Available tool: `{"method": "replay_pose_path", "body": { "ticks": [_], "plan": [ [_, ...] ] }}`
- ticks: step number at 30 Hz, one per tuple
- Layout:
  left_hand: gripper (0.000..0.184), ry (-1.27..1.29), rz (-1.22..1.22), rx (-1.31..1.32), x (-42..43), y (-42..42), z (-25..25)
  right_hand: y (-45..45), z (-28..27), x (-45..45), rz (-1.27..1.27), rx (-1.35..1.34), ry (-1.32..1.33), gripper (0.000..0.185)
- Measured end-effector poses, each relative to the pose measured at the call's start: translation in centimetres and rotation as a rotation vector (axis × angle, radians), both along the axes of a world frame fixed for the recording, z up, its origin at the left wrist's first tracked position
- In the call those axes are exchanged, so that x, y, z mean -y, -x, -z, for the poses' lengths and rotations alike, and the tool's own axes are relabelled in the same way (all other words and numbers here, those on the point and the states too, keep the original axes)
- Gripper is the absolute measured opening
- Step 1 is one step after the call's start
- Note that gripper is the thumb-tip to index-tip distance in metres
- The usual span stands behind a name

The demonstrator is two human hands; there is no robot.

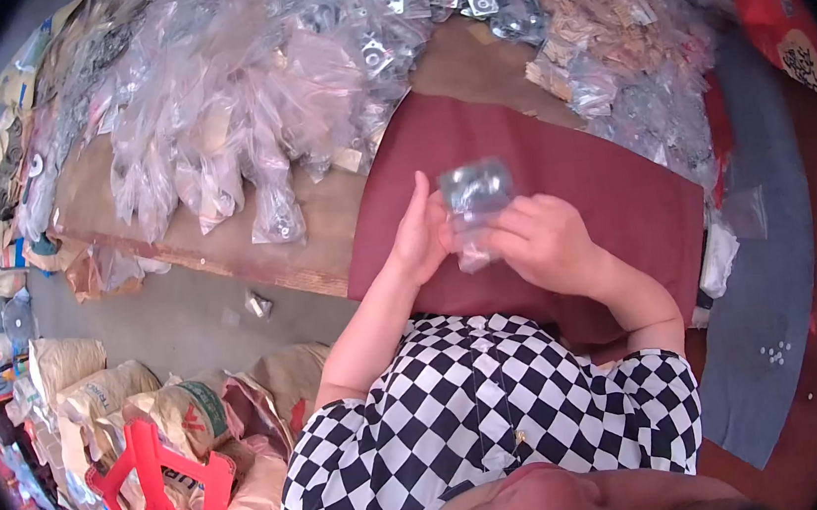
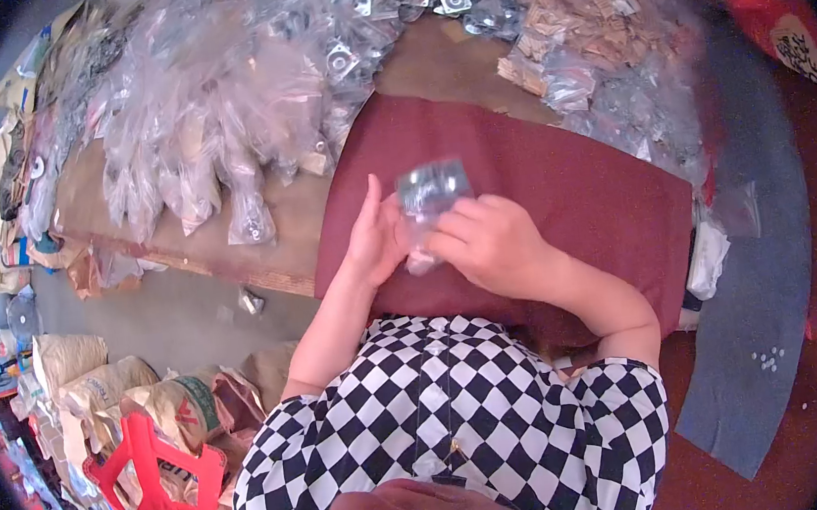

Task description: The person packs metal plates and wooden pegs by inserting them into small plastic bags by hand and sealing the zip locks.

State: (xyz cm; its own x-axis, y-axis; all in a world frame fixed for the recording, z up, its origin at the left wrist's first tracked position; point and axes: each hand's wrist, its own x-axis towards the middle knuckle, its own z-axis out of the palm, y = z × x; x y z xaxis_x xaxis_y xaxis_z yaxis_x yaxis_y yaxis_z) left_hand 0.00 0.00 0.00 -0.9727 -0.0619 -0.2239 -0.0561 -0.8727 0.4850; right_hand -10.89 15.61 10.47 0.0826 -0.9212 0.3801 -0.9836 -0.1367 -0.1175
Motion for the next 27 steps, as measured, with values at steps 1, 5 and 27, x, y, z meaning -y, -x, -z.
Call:
{"method": "replay_pose_path", "body": {
  "ticks": [1, 5, 27],
  "plan": [
    [0.075, 0.03, -0.019, 0.05, -0.5, -0.1, -0.7, -0.1, -0.1, -0.3, -0.024, 0.06, -0.022, 0.02],
    [0.06, 0.12, -0.042, 0.151, -1.6, -1.2, -0.3, 0.8, 0.1, 0.5, -0.01, 0.43, -0.026, 0.022],
    [0.04, 0.239, -0.081, -0.009, -3.0, -1.5, -0.1, 4.7, 4.9, 1.0, 0.197, 0.843, -0.236, 0.024]
  ]
}}
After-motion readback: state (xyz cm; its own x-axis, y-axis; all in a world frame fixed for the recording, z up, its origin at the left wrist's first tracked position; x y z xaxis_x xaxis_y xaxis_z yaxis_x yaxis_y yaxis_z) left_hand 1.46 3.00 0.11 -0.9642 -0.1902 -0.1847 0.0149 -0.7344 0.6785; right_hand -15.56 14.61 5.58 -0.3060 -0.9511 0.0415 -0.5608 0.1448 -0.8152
